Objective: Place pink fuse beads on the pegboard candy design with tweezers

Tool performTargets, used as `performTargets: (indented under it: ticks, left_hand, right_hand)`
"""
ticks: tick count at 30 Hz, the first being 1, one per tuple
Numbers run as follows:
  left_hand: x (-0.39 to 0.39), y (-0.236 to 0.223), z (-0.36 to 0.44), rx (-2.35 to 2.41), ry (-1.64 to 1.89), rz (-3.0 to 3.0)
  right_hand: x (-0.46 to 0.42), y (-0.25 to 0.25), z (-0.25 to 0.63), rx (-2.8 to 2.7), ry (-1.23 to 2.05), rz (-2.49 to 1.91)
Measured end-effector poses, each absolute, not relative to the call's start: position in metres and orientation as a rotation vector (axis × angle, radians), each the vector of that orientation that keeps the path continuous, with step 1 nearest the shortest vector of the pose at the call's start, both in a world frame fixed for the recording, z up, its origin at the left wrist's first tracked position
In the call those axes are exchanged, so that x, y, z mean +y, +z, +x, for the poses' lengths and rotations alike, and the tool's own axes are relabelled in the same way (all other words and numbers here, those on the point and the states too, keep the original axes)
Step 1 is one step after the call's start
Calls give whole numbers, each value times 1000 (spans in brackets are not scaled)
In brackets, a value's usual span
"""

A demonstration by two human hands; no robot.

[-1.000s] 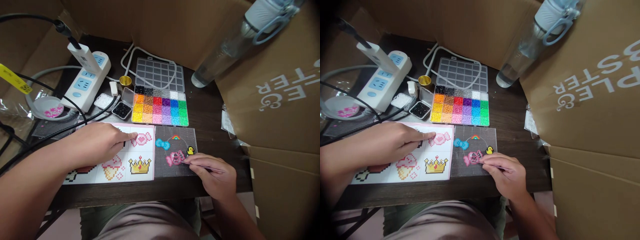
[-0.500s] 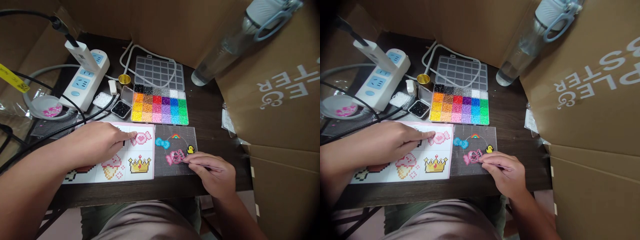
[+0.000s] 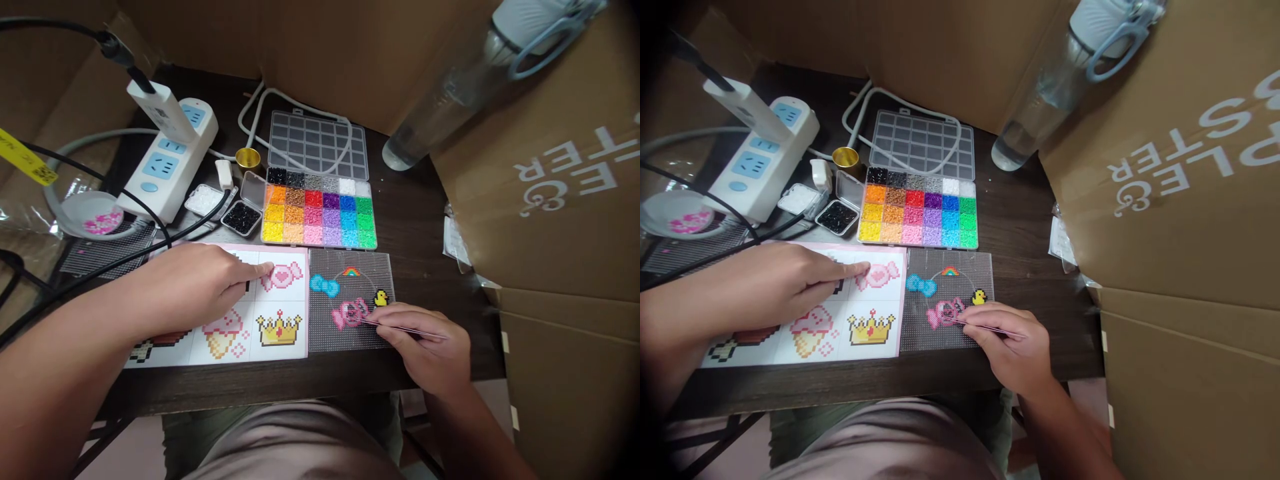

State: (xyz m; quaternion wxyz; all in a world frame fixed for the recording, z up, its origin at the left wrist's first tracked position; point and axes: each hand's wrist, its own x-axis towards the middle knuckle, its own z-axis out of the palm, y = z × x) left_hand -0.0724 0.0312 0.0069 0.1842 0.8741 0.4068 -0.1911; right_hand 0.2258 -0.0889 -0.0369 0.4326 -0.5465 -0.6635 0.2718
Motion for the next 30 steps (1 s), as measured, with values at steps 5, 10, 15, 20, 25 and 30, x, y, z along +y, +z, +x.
performTargets:
  ticks: [5,10,15,20,25,30]
  left_hand:
    - [31,11,-70,1151,-516,2463]
    - [31,6,-74,1144,-479,2470]
    - [34,-6,-80,1105,-481,2500]
    - [34,-5,-80,1081,-444,2505]
    - [33,-3,-79,1041,-410,2520]
    - [33,-5,-80,1039,-407,2501]
  right_hand:
    - [-89,-36,226,-1650,678,-1356]
    - [-90,-36,226,-1639,690,-1358]
    - [-88,-30,229,-1618,701,-1343]
    - [-55,-8,232,-1610,622,-1265]
    - [7,1,219,-1650,589,-1343]
    - [39,-18,196,-1589,793,-1400]
